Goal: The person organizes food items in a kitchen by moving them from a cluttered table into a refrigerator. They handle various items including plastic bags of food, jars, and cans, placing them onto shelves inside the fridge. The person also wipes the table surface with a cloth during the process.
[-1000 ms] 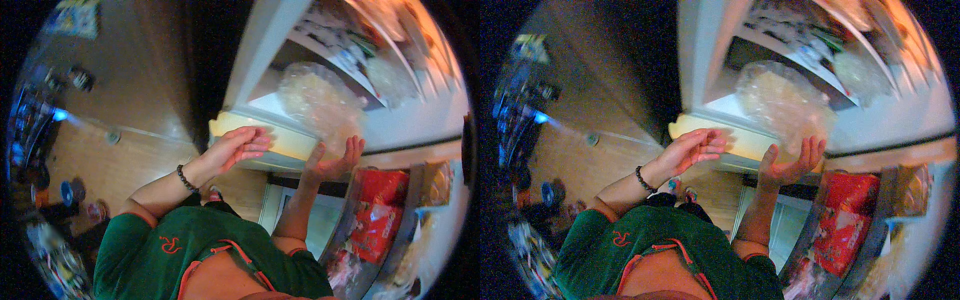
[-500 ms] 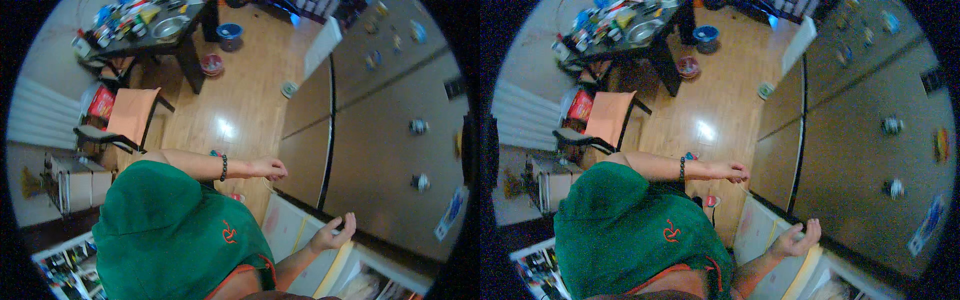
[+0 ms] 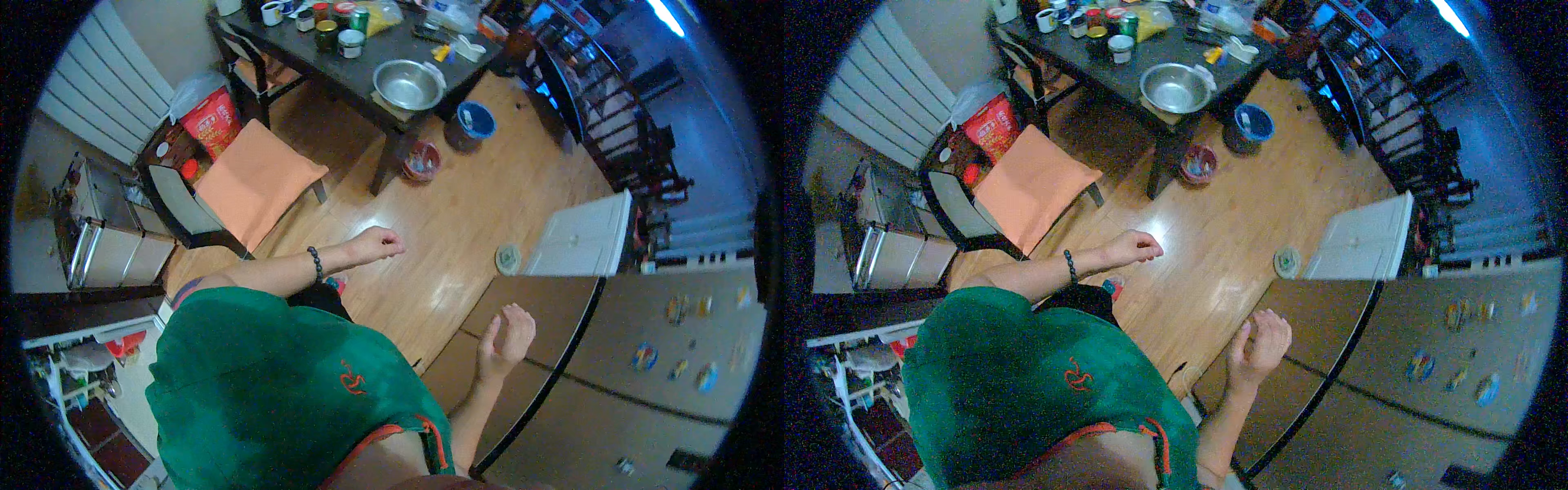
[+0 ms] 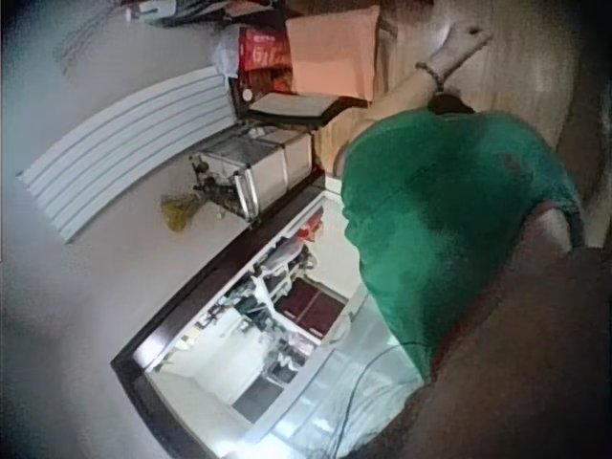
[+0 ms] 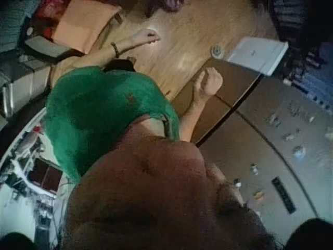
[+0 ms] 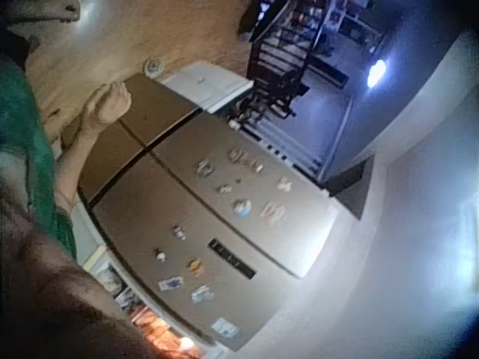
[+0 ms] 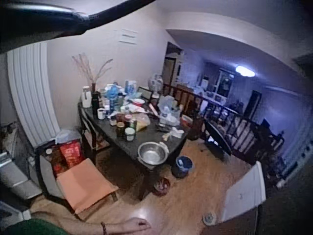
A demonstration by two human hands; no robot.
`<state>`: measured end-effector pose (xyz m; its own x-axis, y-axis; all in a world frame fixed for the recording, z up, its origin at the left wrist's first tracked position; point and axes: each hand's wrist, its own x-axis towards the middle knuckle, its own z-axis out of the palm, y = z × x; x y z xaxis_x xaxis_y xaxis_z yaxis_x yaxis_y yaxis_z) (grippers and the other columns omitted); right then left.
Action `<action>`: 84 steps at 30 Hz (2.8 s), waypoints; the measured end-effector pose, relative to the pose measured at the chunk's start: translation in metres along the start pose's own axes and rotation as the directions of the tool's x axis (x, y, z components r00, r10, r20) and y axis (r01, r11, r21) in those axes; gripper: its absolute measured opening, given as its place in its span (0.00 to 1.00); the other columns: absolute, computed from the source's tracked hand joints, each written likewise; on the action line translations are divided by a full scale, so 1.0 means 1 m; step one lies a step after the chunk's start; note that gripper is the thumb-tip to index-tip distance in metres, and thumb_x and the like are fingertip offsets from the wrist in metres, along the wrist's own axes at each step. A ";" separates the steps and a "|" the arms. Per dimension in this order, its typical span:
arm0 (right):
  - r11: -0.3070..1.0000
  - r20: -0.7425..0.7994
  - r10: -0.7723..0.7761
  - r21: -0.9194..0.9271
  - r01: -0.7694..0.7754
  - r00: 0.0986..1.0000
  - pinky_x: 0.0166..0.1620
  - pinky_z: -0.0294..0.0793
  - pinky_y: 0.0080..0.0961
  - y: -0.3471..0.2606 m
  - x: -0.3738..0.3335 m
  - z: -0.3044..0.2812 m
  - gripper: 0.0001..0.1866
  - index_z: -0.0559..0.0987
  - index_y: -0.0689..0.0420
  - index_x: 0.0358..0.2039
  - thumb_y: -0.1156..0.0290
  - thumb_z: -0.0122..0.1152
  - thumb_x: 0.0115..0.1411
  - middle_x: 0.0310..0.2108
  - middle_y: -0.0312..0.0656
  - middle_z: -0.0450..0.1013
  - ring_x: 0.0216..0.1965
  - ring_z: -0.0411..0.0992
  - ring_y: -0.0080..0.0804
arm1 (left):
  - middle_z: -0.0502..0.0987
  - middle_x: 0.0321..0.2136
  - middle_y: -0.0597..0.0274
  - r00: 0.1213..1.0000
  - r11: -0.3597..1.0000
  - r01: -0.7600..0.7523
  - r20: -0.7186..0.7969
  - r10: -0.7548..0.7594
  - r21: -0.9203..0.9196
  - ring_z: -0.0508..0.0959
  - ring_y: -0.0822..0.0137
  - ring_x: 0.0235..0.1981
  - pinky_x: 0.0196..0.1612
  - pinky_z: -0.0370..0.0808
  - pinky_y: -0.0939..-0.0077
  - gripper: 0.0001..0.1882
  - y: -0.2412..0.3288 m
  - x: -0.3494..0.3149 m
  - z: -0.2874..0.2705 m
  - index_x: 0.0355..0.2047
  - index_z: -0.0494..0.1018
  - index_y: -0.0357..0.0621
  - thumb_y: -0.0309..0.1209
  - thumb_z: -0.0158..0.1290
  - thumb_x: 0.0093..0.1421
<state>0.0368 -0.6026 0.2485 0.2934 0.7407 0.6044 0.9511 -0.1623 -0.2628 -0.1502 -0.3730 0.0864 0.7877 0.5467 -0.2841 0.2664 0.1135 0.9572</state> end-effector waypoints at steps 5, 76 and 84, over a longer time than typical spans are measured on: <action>0.999 0.103 -0.023 0.037 0.019 0.994 0.51 0.64 0.40 0.009 0.052 0.049 0.14 0.74 0.61 0.37 0.79 0.59 0.47 0.37 0.47 0.72 0.44 0.69 0.45 | 0.78 0.28 0.62 0.960 0.991 -0.106 -0.250 0.122 0.076 0.75 0.74 0.31 0.36 0.72 0.78 0.13 0.007 0.030 -0.070 0.33 0.75 0.36 0.36 0.55 0.57; 0.626 0.015 -0.402 0.734 0.263 0.916 0.53 0.65 0.31 -0.093 0.491 0.486 0.18 0.72 0.56 0.49 0.69 0.50 0.58 0.47 0.45 0.71 0.50 0.68 0.37 | 0.73 0.41 0.52 0.606 0.907 -0.252 -0.676 0.420 0.338 0.74 0.65 0.43 0.48 0.70 0.72 0.35 0.158 0.269 -0.375 0.50 0.63 0.37 0.36 0.65 0.43; 0.603 0.135 -0.413 0.782 0.160 0.901 0.48 0.68 0.35 -0.052 0.496 0.441 0.17 0.75 0.53 0.45 0.70 0.54 0.52 0.41 0.54 0.70 0.44 0.69 0.51 | 0.71 0.44 0.59 0.762 0.944 -0.296 -0.559 0.326 0.148 0.70 0.69 0.46 0.52 0.67 0.75 0.37 0.177 0.288 -0.356 0.52 0.61 0.38 0.33 0.65 0.43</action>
<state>0.0903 0.0605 0.2304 -0.1420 0.8220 0.5515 0.5450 0.5300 -0.6496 -0.0738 0.0993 0.1943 0.3770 0.9174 0.1272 0.1006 -0.1771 0.9790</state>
